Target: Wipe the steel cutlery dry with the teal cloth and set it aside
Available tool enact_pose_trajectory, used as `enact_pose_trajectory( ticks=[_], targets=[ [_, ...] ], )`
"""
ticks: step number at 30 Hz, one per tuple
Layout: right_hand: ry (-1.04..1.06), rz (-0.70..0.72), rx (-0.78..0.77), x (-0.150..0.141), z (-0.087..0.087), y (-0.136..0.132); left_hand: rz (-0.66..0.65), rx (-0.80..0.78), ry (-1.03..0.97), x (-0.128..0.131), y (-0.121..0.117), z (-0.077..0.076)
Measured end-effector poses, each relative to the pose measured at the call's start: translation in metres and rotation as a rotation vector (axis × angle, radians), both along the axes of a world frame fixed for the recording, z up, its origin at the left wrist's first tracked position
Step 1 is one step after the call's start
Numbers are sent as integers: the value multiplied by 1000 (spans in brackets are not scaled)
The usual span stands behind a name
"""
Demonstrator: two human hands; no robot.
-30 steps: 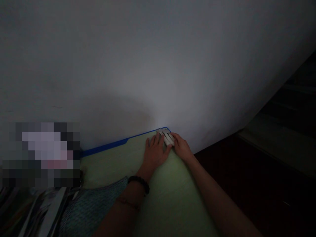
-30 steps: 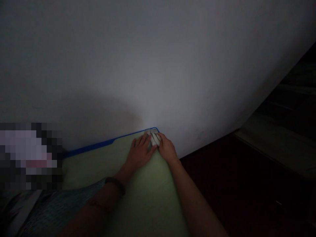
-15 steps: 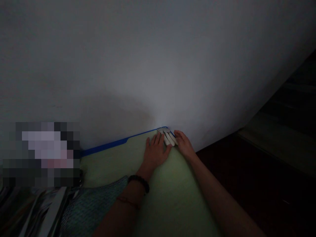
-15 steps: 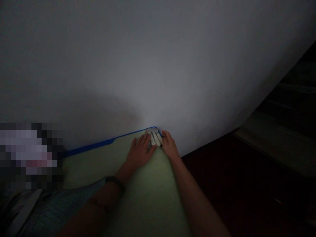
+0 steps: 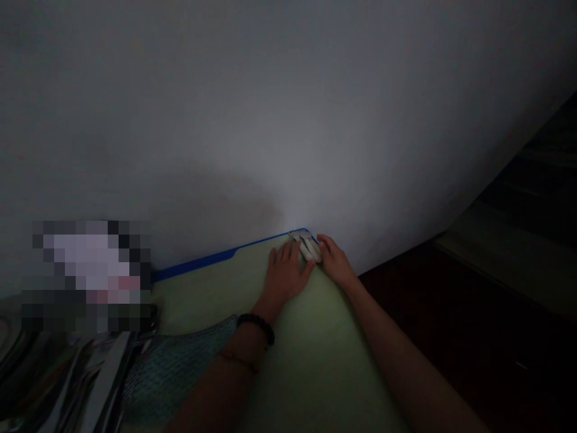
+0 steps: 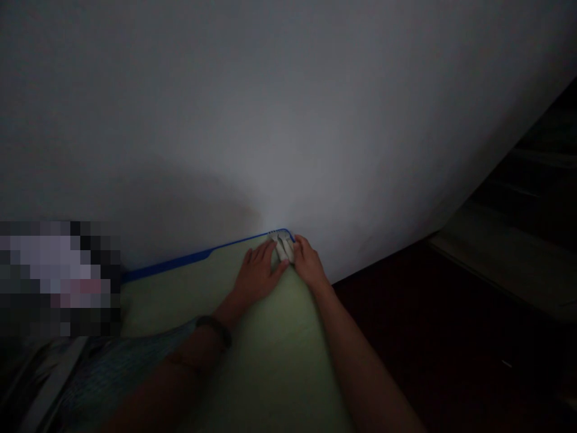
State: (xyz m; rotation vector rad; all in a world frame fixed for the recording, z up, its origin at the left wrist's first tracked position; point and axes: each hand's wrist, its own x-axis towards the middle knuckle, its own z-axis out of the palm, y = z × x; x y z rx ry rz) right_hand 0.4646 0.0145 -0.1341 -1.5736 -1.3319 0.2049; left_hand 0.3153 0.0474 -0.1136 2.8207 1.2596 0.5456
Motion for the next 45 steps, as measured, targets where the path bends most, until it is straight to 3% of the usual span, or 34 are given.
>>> enact_pose_trajectory(
  ticks=[4,7,10,14,19,22,26,30,37,40,45],
  targets=[
    [-67,-65,72,-11,13,-12,-12,-47,30,-16,-9,14],
    [-127,-27,159,-35,27,-24,-51,-51,61,-49,-26,37],
    [-180,130,198,-76,39,-37,-18,-31,90,-101,-49,63],
    [-210,346,203,-143,46,-53,131,-5,169,-181,-71,87],
    [-268,558,133,-210,36,-70,316,-101,320,-269,-78,114],
    [-427,540,-28,-229,25,-72,403,-187,389,-307,-86,125],
    [-476,523,-63,-235,15,-65,531,-250,434,-339,-108,120],
    [-569,531,-43,-240,14,-56,591,-290,429,-354,-127,110],
    [-630,538,-34,-246,11,-50,733,-398,485,-381,-137,104],
    [-608,536,-24,-246,11,-51,754,-428,500,-384,-133,94],
    [-580,544,-26,-245,12,-53,669,-454,486,-371,-128,75]
  ],
)
